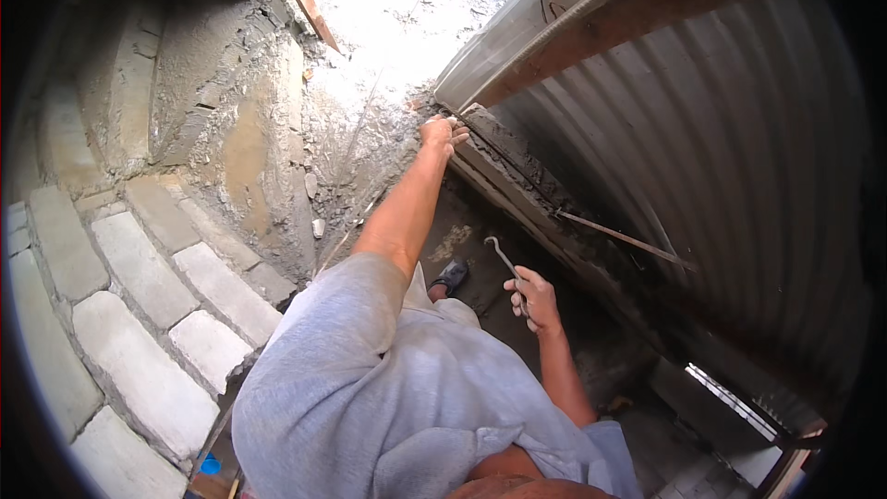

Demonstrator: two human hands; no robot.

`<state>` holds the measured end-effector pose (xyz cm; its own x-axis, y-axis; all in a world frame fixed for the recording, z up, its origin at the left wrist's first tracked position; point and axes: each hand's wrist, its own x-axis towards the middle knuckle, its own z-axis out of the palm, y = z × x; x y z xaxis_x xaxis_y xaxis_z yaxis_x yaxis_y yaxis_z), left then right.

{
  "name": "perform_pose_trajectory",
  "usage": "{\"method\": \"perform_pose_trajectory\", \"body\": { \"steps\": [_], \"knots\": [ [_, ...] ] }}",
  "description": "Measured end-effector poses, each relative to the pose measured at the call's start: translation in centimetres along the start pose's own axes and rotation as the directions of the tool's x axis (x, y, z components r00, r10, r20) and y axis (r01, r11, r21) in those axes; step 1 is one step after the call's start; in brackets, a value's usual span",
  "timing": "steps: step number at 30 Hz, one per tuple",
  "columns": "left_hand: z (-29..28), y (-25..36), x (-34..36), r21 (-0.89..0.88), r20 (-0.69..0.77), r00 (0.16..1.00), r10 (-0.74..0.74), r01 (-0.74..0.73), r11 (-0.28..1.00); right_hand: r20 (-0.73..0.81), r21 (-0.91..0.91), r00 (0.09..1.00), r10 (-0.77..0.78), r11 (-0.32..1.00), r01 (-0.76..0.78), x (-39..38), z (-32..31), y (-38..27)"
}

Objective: The recorder is seen tying rebar or metal structure to a corrugated roof element using wire and a tool.

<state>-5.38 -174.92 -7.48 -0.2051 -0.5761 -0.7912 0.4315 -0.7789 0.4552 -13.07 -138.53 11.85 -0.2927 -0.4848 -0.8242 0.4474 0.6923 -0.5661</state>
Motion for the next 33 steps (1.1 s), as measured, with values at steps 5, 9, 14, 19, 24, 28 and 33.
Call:
{"method": "perform_pose_trajectory", "body": {
  "steps": [5,9,14,19,24,28,33],
  "knots": [
    [-0.7,1.1,0.4,0.103,-0.002,0.999,0.038,-0.037,0.994,0.024,-0.052,0.993,-0.114,0.992,0.115,4.3,3.3,-5.1],
    [-0.5,1.9,-0.1,0.103,0.103,0.993,0.055,-0.066,0.992,0.015,-0.077,0.984,-0.179,0.981,0.180,7.4,5.5,-9.1],
    [-0.6,2.7,-1.3,0.456,0.191,0.977,-0.094,-0.004,0.890,-0.062,-0.046,0.957,-0.285,0.958,0.282,11.2,7.8,-12.2],
    [-1.8,3.3,-1.0,0.637,0.132,0.991,-0.002,-0.084,0.766,-0.094,-0.134,0.947,-0.307,0.946,0.294,14.3,10.7,-14.3],
    [-1.1,4.6,-0.5,0.660,0.107,0.994,-0.019,-0.057,0.749,-0.115,-0.159,0.937,-0.331,0.937,0.311,15.6,13.0,-14.5],
    [-0.6,5.9,-0.6,0.779,0.144,0.986,-0.087,-0.059,0.624,-0.094,-0.149,0.943,-0.320,0.941,0.304,16.0,13.8,-13.9],
    [0.4,5.1,-1.4,0.778,0.224,0.973,0.055,-0.213,0.591,-0.099,-0.114,0.949,-0.300,0.951,0.288,16.2,13.6,-13.1]
  ]
}}
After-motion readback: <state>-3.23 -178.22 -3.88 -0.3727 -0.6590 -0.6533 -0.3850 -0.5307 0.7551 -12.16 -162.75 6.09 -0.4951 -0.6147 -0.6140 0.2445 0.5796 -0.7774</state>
